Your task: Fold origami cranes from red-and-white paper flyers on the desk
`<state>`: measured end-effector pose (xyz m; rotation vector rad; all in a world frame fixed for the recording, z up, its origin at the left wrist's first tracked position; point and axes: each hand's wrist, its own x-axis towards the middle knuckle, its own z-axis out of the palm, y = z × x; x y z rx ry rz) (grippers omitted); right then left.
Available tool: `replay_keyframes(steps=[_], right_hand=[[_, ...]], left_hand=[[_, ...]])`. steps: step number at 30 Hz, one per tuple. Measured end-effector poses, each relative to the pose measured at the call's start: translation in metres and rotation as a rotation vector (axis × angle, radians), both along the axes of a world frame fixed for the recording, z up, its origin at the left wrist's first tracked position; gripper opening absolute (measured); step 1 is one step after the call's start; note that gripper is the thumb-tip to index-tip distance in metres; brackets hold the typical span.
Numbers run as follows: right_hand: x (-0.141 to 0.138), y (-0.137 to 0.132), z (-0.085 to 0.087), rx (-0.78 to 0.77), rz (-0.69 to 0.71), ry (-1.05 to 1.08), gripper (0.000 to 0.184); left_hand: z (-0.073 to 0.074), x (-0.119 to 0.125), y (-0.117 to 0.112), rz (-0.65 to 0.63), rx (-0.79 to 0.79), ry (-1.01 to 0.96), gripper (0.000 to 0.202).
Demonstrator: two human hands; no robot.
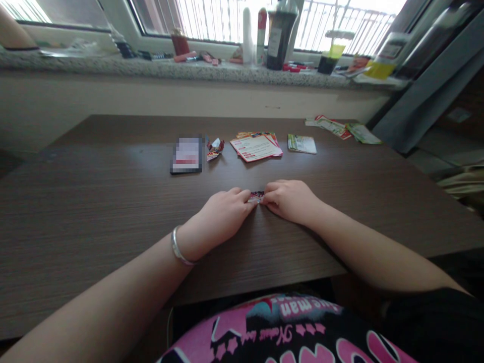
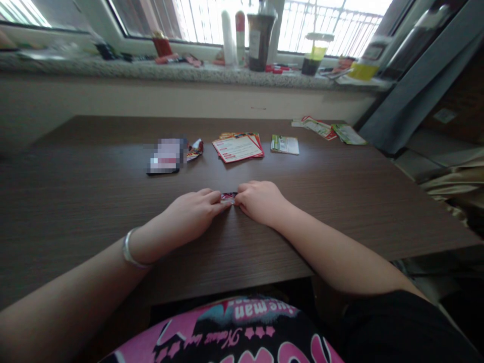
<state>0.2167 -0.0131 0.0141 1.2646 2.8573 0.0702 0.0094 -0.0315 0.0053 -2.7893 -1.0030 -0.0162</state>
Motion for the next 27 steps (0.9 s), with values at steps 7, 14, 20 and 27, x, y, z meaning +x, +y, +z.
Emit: replay_keyframes(steps=[7,14,20,27], right_hand=[[0.004,0.001,0.005,-0.036,-0.055,-0.029,0.024],[0.008,0.002,0.006,-0.067,-0.062,-0.017,0.023],[0.018,0.01,0.001,-0.174,-0.056,0.121,0.021],[0.034,0.029,-0.007,-0.356,0.074,0.27,0.02]], left_hand=[[0.009,-0.001,-0.003,0.043,-0.005,0.021,0.03],[0.01,-0.009,0.001,0.06,-0.012,0.029,0.024],[0.01,-0.01,0.003,0.04,-0.015,0.028,0.025],[0.006,-0.006,0.005,0.007,-0.033,-0.056,0.031]])
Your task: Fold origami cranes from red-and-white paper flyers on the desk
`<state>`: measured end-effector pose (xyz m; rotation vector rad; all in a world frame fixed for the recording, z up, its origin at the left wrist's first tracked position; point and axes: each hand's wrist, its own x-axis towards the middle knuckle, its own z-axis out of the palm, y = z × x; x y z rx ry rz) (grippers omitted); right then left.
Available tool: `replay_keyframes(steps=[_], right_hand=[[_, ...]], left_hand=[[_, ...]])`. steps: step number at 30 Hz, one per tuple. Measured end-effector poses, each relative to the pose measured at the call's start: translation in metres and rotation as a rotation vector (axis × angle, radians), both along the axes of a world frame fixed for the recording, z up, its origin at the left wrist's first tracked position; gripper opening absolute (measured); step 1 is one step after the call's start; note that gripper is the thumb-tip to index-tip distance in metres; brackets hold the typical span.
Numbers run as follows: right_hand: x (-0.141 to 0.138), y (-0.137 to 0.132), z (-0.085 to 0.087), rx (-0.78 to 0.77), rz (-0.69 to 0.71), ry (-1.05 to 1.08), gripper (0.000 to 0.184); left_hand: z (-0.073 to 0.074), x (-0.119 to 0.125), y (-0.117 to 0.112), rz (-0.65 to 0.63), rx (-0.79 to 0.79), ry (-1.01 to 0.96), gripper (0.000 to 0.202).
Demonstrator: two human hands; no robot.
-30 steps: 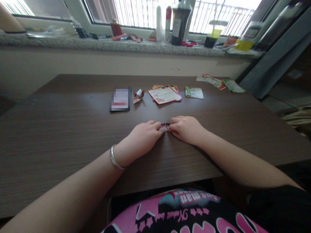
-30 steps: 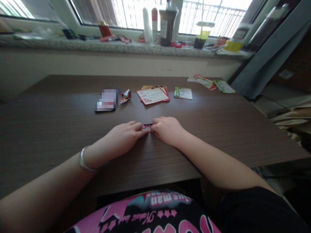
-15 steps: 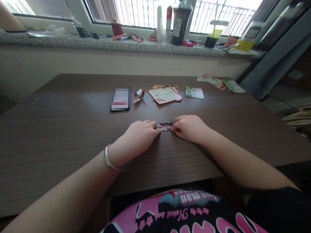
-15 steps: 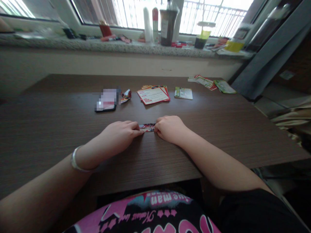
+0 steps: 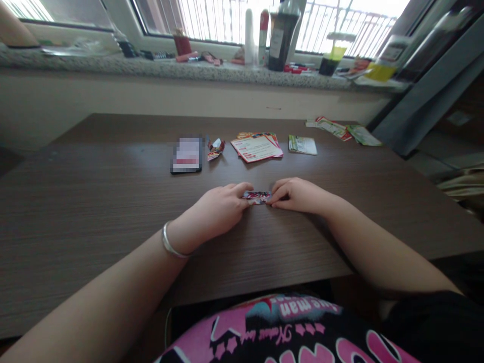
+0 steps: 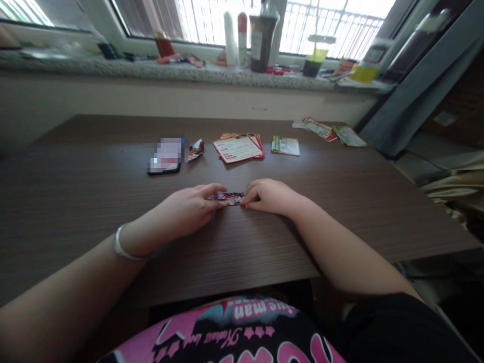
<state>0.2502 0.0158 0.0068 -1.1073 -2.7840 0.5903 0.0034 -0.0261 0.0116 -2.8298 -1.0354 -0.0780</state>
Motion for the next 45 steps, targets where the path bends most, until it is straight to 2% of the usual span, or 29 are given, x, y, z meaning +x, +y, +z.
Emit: replay_keyframes(steps=[4,9,16,22,26,38,45], right_hand=[[0.0,0.0,-0.001,0.003,0.039,0.052,0.02],[-0.003,-0.003,-0.007,0.074,0.027,0.072,0.014],[-0.012,-0.007,-0.018,0.27,-0.009,0.092,0.019],[-0.02,-0.01,-0.02,0.431,0.1,0.051,0.022],[-0.023,-0.011,-0.022,0.507,0.099,0.027,0.02],[-0.023,-0.009,-0.022,0.444,0.097,0.072,0.019],[-0.024,-0.011,-0.021,0.466,0.093,0.052,0.02]], left_hand=[[-0.006,0.001,0.006,-0.034,-0.033,-0.044,0.036],[-0.005,0.001,0.009,-0.043,-0.071,-0.097,0.026],[-0.007,-0.001,0.011,-0.043,-0.108,-0.152,0.021],[-0.009,-0.004,0.014,-0.013,-0.141,-0.185,0.019],[-0.012,-0.004,0.014,-0.001,-0.132,-0.176,0.019],[-0.011,-0.005,0.015,-0.042,-0.071,-0.138,0.02],[-0.01,-0.004,0.015,-0.012,-0.078,-0.161,0.015]])
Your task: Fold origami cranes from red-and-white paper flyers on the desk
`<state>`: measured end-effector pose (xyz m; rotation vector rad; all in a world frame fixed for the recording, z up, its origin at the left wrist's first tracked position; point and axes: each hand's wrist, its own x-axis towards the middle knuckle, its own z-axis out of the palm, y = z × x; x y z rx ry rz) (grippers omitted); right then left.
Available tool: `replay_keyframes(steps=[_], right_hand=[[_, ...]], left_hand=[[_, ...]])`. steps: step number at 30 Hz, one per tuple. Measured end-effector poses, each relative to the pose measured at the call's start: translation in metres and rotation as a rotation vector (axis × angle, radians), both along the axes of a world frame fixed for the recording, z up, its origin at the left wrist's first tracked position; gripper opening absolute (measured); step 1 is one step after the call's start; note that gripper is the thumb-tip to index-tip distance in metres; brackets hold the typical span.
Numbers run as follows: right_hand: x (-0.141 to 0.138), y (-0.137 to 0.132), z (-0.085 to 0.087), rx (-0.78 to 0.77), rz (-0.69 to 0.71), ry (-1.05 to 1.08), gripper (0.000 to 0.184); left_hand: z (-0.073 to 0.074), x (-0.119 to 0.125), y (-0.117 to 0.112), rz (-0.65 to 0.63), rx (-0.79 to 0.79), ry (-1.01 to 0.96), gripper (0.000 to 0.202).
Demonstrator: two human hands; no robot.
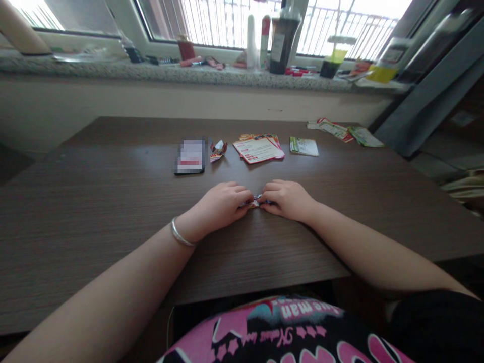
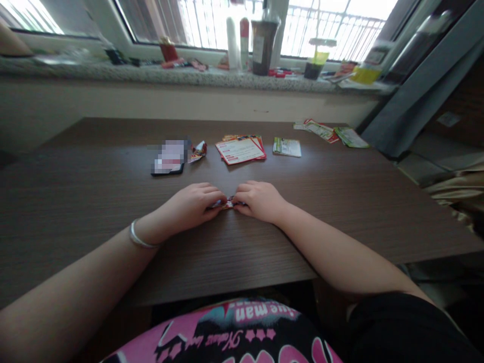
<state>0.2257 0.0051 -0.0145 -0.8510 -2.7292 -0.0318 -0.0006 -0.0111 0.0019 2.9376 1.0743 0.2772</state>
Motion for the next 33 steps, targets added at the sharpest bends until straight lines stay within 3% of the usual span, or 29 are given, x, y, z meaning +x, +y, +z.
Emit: replay_keyframes(steps=[8,18,26,33], right_hand=[[0.0,0.0,0.001,-0.048,-0.037,0.018,0.017],[-0.013,0.001,-0.001,-0.084,-0.109,0.021,0.016],[-0.015,0.005,-0.006,-0.129,-0.107,0.032,0.018],[-0.016,0.009,-0.008,-0.213,-0.195,0.095,0.016]], left_hand=[[0.0,0.002,-0.002,0.084,-0.059,-0.043,0.016],[-0.004,0.007,-0.003,0.106,0.018,-0.08,0.013],[-0.013,0.014,-0.001,0.146,0.045,-0.13,0.013],[-0.018,0.013,0.002,0.192,0.001,-0.196,0.018]])
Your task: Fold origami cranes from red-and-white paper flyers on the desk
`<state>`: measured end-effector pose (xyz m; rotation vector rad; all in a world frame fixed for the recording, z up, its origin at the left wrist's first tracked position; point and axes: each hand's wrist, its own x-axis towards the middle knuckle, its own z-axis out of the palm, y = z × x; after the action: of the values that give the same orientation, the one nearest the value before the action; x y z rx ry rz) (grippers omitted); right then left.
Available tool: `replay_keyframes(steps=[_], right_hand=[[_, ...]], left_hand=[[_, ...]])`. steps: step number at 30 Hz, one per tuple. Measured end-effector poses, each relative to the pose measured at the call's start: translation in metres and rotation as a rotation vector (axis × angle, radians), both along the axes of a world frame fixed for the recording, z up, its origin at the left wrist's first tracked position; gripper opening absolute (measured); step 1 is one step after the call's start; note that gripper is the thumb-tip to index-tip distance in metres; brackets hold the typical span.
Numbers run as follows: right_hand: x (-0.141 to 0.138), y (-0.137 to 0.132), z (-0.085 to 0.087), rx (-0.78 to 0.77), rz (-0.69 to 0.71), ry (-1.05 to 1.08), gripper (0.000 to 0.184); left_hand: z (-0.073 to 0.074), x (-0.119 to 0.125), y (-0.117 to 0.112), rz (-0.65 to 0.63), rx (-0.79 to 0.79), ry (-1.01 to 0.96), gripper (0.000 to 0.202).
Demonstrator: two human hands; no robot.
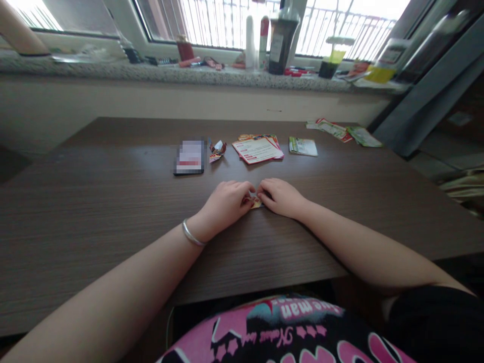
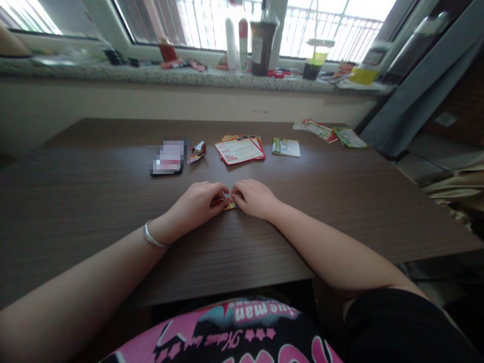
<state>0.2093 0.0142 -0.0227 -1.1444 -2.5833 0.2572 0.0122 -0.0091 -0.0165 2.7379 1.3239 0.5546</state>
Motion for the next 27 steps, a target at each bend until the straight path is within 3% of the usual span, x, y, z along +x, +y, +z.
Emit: replay_keyframes(steps=[6,13,27], right_hand=[[-0.0005,0.0009,0.0007,-0.023,-0.046,-0.011,0.013],[-0.0004,0.0031,-0.0015,-0.05,-0.087,0.037,0.012],[0.0069,0.0019,-0.0044,-0.02,0.01,0.135,0.017]], left_hand=[[-0.0015,-0.0008,0.0023,-0.048,-0.029,-0.005,0.015],[-0.001,-0.0003,0.0006,-0.003,-0.018,0.022,0.018],[-0.0027,-0.0055,0.0044,-0.01,-0.028,0.008,0.018]])
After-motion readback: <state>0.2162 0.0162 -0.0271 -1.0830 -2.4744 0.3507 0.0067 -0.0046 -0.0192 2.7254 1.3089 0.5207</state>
